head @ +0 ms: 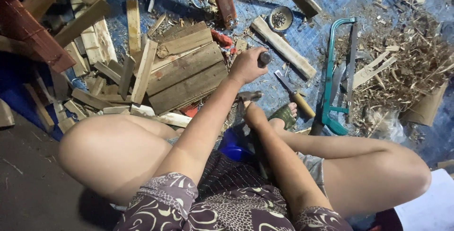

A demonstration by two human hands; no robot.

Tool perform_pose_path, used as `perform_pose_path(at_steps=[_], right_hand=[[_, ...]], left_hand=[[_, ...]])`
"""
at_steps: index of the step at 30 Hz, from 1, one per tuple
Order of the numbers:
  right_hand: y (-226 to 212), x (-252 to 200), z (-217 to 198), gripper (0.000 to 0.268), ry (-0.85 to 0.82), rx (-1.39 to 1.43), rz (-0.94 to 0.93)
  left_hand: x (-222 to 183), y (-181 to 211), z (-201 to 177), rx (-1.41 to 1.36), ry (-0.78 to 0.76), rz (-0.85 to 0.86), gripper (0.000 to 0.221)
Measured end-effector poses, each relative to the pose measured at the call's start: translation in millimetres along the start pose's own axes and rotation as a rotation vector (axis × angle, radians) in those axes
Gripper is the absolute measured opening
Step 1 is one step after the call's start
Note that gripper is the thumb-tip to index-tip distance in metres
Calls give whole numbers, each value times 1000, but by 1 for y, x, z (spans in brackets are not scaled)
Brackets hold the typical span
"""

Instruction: A person uses a hand saw to cut wood and a hammer to pry apart wooden pieces while sitting on a workshop floor.

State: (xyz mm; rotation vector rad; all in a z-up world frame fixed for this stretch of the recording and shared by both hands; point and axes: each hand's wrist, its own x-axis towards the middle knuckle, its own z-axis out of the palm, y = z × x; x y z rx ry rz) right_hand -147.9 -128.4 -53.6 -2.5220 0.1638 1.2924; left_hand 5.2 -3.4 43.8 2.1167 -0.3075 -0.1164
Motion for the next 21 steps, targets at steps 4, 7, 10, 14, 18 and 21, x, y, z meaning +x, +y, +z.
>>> perform_pose_path(at_steps=[4,7,10,14,18,21], right_hand=[[-9,-10,-14,51,-29,71,89],[5,-17,-17,46,60,235,40],[11,-39,-40,46,50,335,19],[20,-71,-66,56,92,704,174],[40,-103,-103,17,242,1000,86],[15,-162,-150,26,437,1240,-177]], left_hand=[[1,-1,2,7,-12,-4,38],[-3,0,2,-2,-24,-15,40],[-2,-8,8,-20,-29,-42,40],[-2,-14,8,-17,-18,-39,41],[1,-15,7,-14,-26,-36,39],[-1,-8,2,33,-83,-67,33]])
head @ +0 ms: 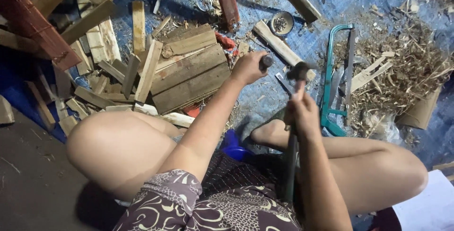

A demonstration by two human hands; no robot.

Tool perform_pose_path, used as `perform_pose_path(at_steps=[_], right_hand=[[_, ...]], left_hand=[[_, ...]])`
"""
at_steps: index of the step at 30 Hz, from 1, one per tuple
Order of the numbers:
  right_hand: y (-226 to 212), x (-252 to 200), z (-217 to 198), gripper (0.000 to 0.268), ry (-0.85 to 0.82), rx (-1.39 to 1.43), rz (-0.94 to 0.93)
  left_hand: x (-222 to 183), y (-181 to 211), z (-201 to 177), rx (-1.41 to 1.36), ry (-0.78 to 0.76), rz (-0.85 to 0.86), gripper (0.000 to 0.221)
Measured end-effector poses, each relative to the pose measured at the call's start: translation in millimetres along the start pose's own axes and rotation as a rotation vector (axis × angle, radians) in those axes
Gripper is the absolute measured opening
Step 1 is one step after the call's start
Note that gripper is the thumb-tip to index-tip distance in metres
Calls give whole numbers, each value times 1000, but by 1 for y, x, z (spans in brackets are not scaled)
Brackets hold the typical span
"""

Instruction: A person uses a hand saw to cut wood and a hammer to pry apart wooden pieces while sitting on a workshop floor.

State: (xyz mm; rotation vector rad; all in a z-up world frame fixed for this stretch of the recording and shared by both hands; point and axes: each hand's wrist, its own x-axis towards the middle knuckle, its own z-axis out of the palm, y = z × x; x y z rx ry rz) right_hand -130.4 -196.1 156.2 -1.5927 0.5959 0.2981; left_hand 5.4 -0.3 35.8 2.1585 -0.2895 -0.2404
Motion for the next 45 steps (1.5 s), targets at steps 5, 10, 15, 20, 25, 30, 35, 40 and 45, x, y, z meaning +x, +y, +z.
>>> perform_pose_path(at_steps=[5,10,15,20,25,30,35,40,45], right_hand=[[-115,-63,14,18,-127,294,-565],[-107,-67,19,18,-258,405,-741],[-65,-30,44,27,-291,-58,-658],[-53,-31,45,45,-351,36,-517],[-99,-69,45,24,-137,32,-751],[-31,-34,40,34,78,-84,-603],[-46,-32,47,35,-258,-76,-498],[-83,-68,48,27,-115,-132,-698],[-51,-49,40,31,-121,-49,-689]], left_hand=[[-10,11,-14,-9,-36,-14,34],[-10,8,-11,-5,-42,-24,29],[-14,7,-5,3,-52,-32,30],[-22,82,-60,-754,-114,-498,25],[-15,19,-16,-30,-108,-92,34],[-10,9,-5,1,-113,-82,34],[-14,11,1,-7,-125,-66,38],[-10,6,-4,-20,-109,-60,41],[-11,-4,11,-6,-81,-30,40]])
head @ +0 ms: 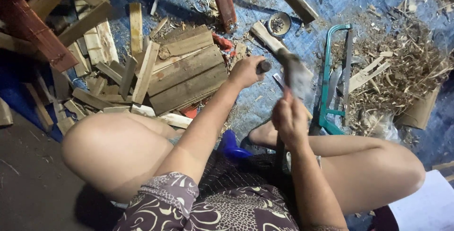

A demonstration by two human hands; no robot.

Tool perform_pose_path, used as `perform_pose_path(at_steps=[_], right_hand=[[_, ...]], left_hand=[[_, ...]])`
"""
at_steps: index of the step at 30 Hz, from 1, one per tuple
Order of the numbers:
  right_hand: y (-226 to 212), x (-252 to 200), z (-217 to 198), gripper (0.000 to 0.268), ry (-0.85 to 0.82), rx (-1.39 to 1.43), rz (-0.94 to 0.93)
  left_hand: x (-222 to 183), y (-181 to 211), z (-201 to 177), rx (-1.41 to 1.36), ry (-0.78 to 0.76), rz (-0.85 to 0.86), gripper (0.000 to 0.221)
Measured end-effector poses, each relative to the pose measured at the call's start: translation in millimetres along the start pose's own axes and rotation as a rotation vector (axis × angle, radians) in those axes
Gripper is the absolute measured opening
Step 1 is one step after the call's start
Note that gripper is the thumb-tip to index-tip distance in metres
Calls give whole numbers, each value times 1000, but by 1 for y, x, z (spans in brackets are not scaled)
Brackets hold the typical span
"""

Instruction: A person uses a hand saw to cut wood and a hammer to pry apart wooden pieces while sitting on a workshop floor.

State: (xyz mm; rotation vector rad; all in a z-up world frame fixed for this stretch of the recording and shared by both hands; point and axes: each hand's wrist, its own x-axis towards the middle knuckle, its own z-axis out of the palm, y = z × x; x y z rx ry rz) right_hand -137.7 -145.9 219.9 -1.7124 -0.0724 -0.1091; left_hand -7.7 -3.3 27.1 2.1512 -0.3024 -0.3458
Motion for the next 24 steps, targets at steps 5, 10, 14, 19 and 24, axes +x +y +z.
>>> perform_pose_path(at_steps=[5,10,14,19,24], right_hand=[[26,-3,3,49,-165,-93,250],[22,1,-15,46,-150,123,197],[43,1,-41,33,-70,184,122],[66,8,-38,28,-73,-47,317],[85,8,-1,66,-221,-544,795]], left_hand=[[-11,14,-8,35,-61,16,46],[-2,11,-15,32,-11,0,46],[1,24,-31,-2,121,56,45],[13,40,-58,-26,257,128,37],[15,64,-94,-50,441,239,38]])
